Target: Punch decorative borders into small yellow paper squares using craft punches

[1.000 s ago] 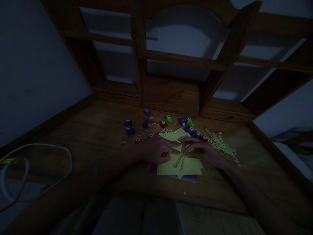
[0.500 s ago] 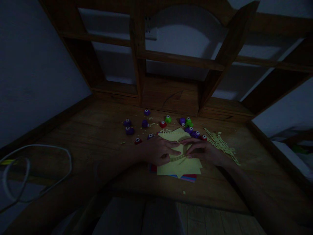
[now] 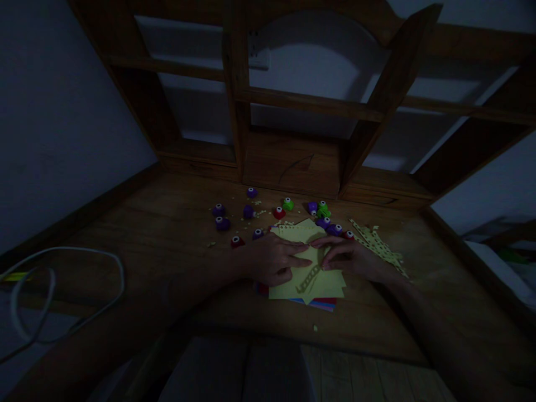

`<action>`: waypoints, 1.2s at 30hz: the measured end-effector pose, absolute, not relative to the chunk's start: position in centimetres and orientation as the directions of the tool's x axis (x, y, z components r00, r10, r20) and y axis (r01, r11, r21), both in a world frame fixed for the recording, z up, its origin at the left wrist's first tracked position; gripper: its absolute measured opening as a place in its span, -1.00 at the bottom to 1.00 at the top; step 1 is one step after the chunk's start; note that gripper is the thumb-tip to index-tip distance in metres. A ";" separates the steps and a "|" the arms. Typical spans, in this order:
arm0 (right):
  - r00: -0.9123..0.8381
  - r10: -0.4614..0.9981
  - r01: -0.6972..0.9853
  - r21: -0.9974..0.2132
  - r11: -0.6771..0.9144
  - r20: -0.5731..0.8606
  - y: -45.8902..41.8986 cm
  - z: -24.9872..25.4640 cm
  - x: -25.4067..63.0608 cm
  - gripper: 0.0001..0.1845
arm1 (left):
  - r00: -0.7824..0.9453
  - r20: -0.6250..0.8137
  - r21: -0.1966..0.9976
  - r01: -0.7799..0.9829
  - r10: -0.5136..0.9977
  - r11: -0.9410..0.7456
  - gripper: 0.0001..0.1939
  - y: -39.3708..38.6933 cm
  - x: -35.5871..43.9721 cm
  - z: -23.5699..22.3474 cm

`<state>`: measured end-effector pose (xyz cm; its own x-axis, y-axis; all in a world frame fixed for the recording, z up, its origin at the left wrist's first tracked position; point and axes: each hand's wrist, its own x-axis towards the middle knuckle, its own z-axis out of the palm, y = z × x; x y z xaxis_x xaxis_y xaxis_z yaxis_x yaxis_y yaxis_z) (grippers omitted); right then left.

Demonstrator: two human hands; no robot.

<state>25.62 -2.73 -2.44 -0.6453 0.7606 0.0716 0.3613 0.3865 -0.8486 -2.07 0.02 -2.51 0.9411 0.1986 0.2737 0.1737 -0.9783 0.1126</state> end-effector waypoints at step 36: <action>-0.074 0.996 0.082 -0.995 0.055 0.049 -3.2 -2.2 26.0 -0.85 | 0.892 0.381 0.134 0.207 0.243 -0.969 -0.54 -0.1 -1.5 -2.6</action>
<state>26.00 -3.25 -2.23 -0.0739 0.9961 0.0488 0.0822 0.0548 -0.9951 -1.53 -0.07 -2.63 0.8922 0.2430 0.3807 0.2067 -0.9692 0.1343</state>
